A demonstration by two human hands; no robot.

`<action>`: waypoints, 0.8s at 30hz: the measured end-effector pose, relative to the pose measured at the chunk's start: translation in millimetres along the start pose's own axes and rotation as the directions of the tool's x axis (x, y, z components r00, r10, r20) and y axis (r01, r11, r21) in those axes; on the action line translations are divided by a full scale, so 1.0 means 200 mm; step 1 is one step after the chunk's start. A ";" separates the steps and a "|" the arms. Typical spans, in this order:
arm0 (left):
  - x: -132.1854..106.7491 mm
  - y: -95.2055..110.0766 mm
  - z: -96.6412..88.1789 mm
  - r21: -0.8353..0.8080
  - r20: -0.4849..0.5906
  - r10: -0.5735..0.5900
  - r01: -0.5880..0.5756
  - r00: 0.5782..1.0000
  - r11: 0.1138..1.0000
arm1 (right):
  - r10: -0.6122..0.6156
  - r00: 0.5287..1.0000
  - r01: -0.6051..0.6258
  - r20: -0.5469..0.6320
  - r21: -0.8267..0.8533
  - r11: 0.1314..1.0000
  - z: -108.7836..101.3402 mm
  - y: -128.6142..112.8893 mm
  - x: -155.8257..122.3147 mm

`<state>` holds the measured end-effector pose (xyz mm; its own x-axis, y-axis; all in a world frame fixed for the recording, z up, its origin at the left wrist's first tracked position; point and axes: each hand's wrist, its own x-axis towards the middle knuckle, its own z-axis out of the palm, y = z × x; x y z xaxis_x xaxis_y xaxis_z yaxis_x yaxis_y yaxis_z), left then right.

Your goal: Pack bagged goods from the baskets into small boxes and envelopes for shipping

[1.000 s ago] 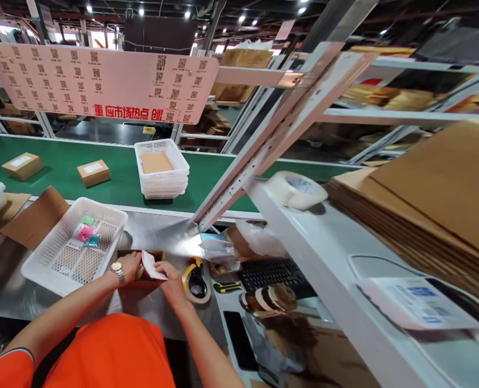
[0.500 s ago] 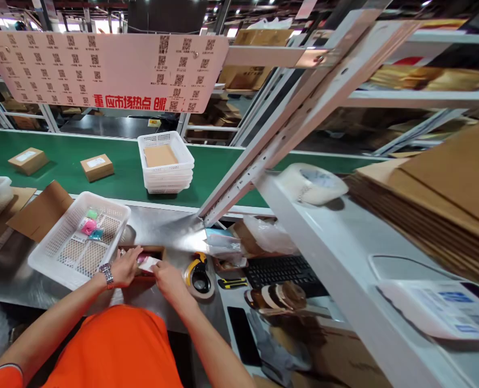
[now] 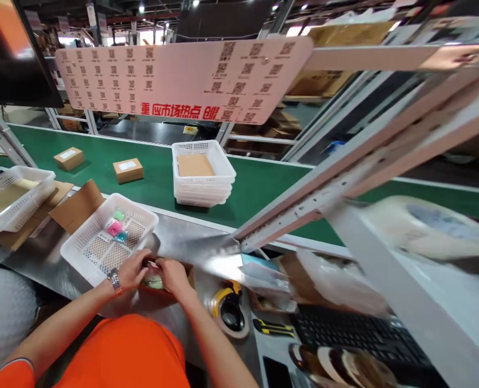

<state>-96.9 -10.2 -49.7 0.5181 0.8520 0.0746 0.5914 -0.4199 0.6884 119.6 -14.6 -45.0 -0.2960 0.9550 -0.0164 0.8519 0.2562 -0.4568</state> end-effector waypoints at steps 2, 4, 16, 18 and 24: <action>-0.01 -0.11 -0.13 0.072 -0.071 -0.120 0.125 0.990 0.990 | -0.060 0.998 0.059 0.028 0.035 0.998 -0.01 0.02 -0.02; 0.00 -0.25 -0.25 0.132 -0.114 -0.254 0.268 0.961 0.954 | -0.095 0.995 0.093 0.043 0.061 0.994 -0.01 0.04 -0.04; 0.27 -0.75 -0.37 0.439 -0.027 -0.516 0.474 0.856 0.763 | -0.169 0.865 0.285 -0.473 0.184 0.941 -0.14 0.00 -0.39; 0.31 -0.78 -0.35 0.541 0.020 -0.502 0.413 0.865 0.733 | -0.127 0.817 0.252 -0.562 0.151 0.956 -0.18 -0.03 -0.47; 0.37 -0.88 -0.27 0.657 0.088 -0.387 0.238 0.918 0.715 | -0.005 0.641 0.112 -0.768 0.087 0.990 -0.26 -0.09 -0.58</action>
<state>-197.2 143.8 -126.1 0.3013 0.9169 -0.2619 0.9524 -0.3026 0.0361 161.3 -121.9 12.2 0.1378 0.7250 0.6748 0.7722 0.3480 -0.5316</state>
